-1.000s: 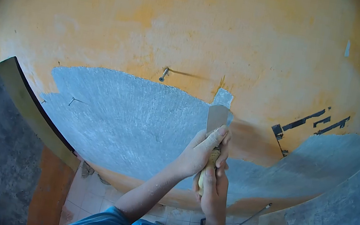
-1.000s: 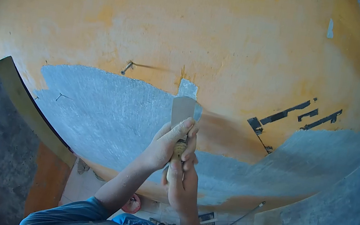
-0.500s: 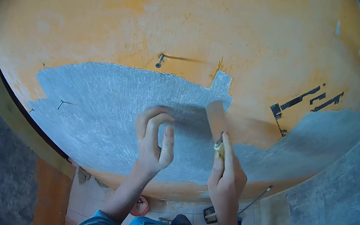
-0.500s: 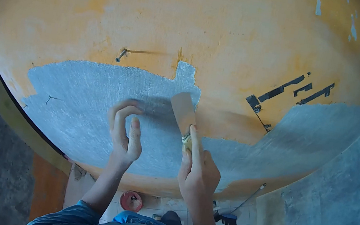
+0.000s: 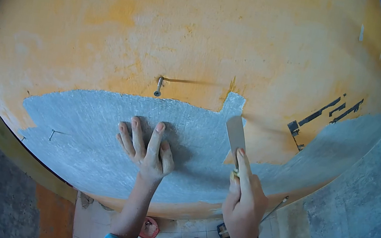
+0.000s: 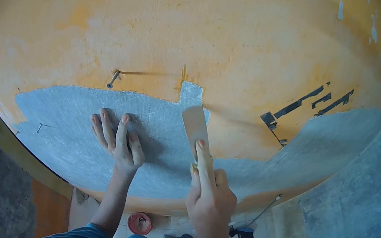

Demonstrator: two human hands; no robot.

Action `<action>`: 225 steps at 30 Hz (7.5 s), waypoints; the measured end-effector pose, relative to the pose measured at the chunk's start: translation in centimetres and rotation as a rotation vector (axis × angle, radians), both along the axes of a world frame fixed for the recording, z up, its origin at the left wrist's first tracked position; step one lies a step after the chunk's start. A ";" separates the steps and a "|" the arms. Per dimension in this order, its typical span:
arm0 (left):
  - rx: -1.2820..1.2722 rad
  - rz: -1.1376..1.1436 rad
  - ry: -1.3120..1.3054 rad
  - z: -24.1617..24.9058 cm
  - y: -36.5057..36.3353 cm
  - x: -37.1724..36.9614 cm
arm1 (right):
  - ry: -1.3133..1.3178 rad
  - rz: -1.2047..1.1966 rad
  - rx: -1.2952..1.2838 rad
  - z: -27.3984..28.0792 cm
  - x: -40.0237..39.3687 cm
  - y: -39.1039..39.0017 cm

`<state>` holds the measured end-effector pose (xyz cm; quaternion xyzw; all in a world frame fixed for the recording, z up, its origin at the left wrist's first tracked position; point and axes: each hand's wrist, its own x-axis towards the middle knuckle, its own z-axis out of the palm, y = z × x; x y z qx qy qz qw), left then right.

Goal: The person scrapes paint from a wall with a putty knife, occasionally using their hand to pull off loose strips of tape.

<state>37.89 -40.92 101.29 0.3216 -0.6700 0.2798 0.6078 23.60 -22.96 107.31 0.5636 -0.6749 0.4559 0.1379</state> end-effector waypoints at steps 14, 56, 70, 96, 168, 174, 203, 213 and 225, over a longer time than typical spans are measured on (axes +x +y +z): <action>0.053 0.076 -0.066 0.1 0.2 0.2 | 0.016 -0.034 0.068 1.6 0.1 0.4; 0.419 0.086 -0.274 0.4 2.5 1.3 | -0.092 -0.008 0.166 1.6 1.9 0.5; 0.417 0.018 -0.216 -0.4 2.2 1.5 | -0.079 0.012 0.145 2.8 1.5 0.0; 0.459 0.079 -0.262 0.2 3.1 1.5 | -0.019 0.002 0.101 2.1 1.2 0.4; 1.482 -1.616 0.781 11.1 10.4 -9.3 | -1.216 0.981 0.131 -1.1 -1.5 1.2; 1.453 -1.637 0.770 12.2 10.4 -9.5 | -1.194 0.983 0.107 -0.5 -1.6 0.8; 1.479 -1.606 0.768 11.8 10.3 -9.0 | -1.295 0.992 0.160 -0.6 -1.4 1.4; 1.425 -1.612 0.769 13.8 10.2 -9.6 | -1.271 1.013 0.128 0.5 -1.9 1.1; 1.461 -1.588 0.787 13.1 10.4 -9.6 | -1.279 1.033 0.145 0.2 -1.9 1.3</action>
